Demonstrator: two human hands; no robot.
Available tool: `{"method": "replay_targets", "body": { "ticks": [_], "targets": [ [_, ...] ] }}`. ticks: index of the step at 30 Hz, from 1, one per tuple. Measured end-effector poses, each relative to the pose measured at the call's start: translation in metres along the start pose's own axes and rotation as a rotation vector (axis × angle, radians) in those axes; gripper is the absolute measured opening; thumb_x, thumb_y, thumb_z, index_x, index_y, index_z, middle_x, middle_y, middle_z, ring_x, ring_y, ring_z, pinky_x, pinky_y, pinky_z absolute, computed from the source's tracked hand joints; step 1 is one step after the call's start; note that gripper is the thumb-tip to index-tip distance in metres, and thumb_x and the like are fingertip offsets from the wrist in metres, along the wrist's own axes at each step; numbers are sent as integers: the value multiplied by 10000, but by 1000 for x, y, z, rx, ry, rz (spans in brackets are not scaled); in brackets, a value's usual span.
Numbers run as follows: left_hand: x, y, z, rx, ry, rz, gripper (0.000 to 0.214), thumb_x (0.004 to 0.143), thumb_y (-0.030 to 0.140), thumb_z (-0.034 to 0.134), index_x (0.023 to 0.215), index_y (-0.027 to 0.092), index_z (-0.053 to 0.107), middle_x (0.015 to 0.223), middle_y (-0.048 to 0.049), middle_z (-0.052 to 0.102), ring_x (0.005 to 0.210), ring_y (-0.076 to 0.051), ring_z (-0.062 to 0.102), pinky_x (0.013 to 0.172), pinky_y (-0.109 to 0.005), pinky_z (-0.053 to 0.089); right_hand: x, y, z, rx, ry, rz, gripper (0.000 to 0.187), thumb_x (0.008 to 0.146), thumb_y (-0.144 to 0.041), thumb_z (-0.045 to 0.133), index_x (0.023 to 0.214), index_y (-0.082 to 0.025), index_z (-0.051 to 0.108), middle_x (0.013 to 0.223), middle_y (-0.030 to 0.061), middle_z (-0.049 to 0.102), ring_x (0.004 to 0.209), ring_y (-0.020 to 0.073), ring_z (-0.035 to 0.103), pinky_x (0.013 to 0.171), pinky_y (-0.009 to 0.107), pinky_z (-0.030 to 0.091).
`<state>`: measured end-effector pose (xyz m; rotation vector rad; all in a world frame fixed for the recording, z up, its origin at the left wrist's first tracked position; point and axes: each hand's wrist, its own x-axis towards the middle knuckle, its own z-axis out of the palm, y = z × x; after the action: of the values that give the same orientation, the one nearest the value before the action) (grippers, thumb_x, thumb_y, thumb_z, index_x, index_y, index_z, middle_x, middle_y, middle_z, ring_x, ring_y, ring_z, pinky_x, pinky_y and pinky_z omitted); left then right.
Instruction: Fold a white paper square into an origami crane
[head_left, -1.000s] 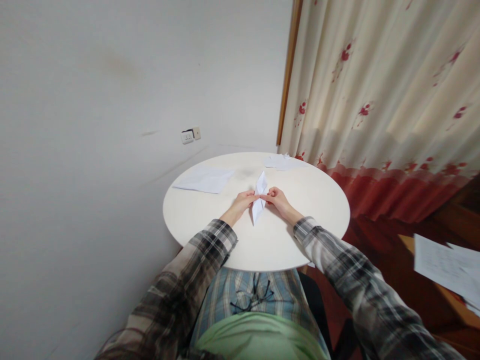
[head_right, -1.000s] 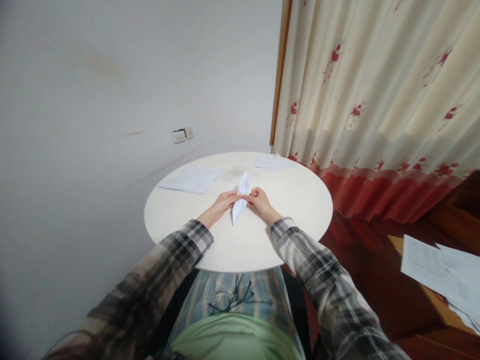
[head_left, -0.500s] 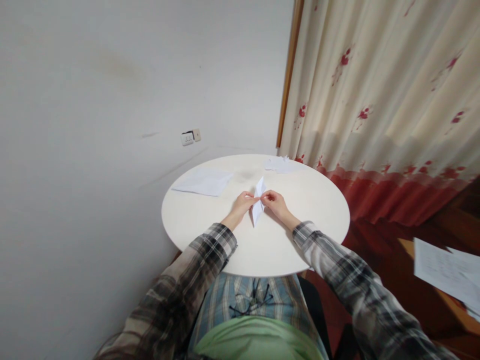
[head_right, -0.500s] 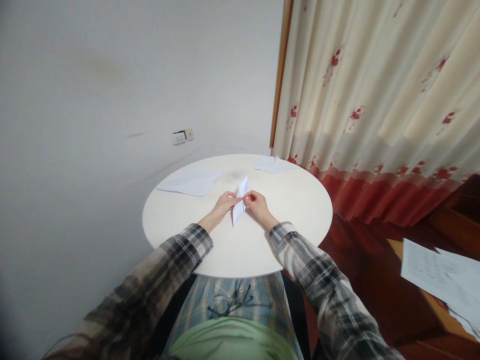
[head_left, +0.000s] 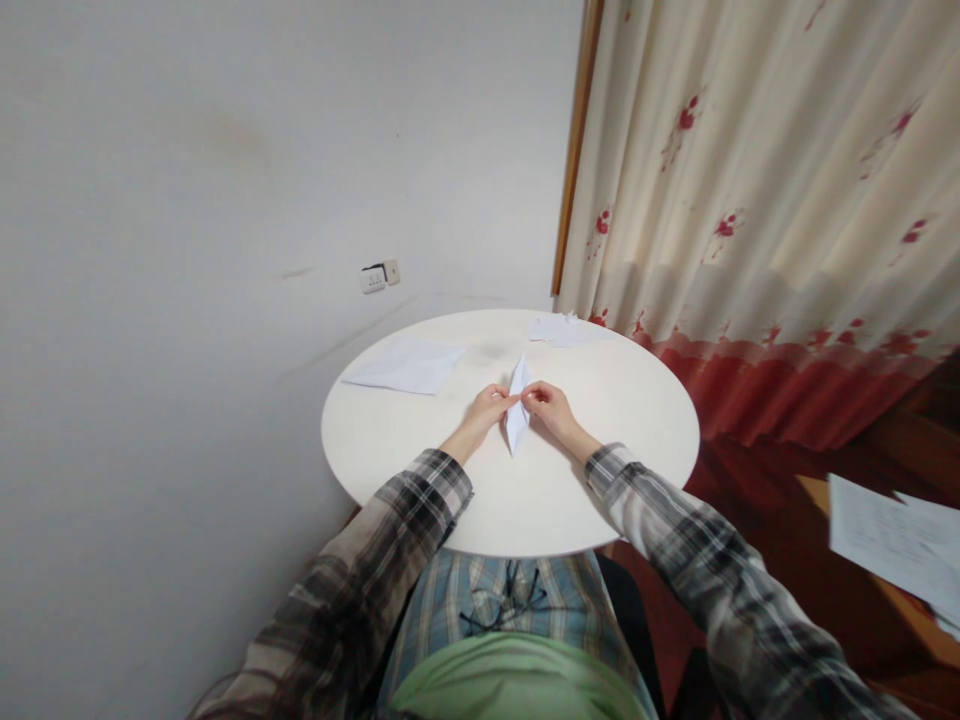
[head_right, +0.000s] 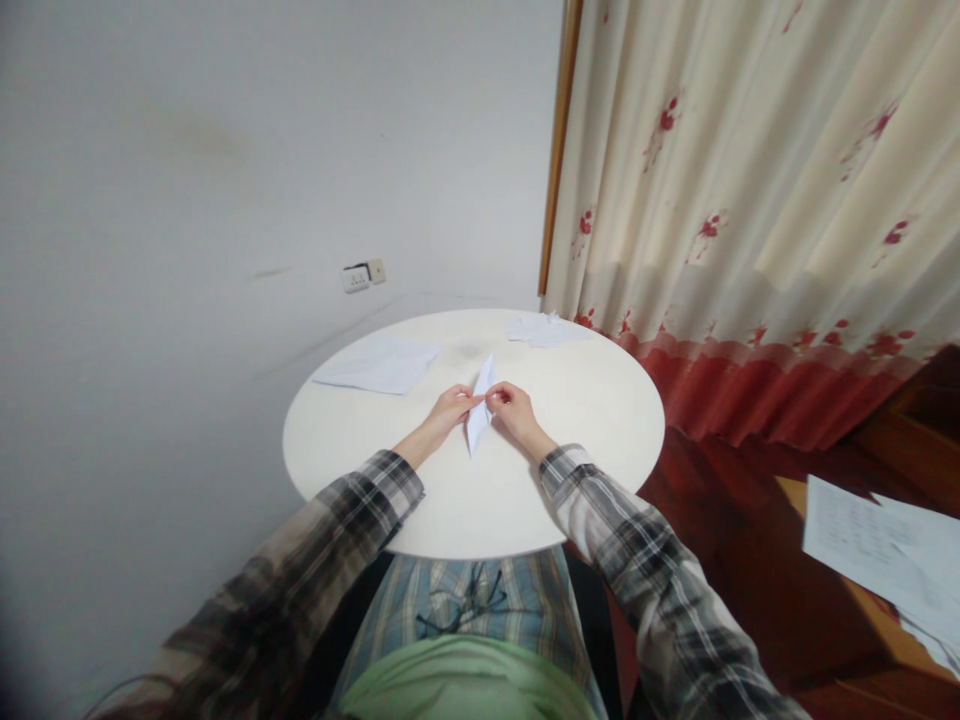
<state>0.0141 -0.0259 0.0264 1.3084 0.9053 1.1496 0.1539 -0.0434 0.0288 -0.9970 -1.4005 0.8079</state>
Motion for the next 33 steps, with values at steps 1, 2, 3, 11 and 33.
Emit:
{"method": "replay_targets", "body": {
  "ticks": [1,2,3,11,33],
  "targets": [
    [0,0,0,6,7,4,280,563,294,677,683,166,459,565,52,485,508,-68,460,492,-174,305,0,1,0,-6,1,-8,102,577,-242,550,648,-169,560,590,-29,521,550,92,421,552,226,348],
    [1,-1,0,16,16,7,253,567,269,661,678,164,459,564,54,479,502,-64,451,488,-173,300,0,1,0,-11,5,-18,109,579,-244,551,656,-168,557,592,-31,516,551,93,419,550,226,347],
    [1,-1,0,28,23,9,225,570,244,642,674,162,460,560,56,471,497,-62,443,484,-172,294,0,2,1,-15,9,-30,113,581,-244,552,664,-167,552,594,-32,511,552,93,417,550,225,346],
    [-2,2,3,124,25,67,139,574,172,573,629,163,446,516,70,418,473,-63,398,461,-179,256,-3,2,0,-110,-28,-86,117,614,-212,498,674,-160,583,612,-25,528,550,89,414,553,222,338],
    [1,2,3,-112,31,-39,142,647,201,585,735,175,477,567,45,507,509,-70,504,494,-163,344,3,10,-1,23,8,10,136,599,-258,533,680,-168,595,596,-16,545,528,95,435,541,234,349]
  ]
}}
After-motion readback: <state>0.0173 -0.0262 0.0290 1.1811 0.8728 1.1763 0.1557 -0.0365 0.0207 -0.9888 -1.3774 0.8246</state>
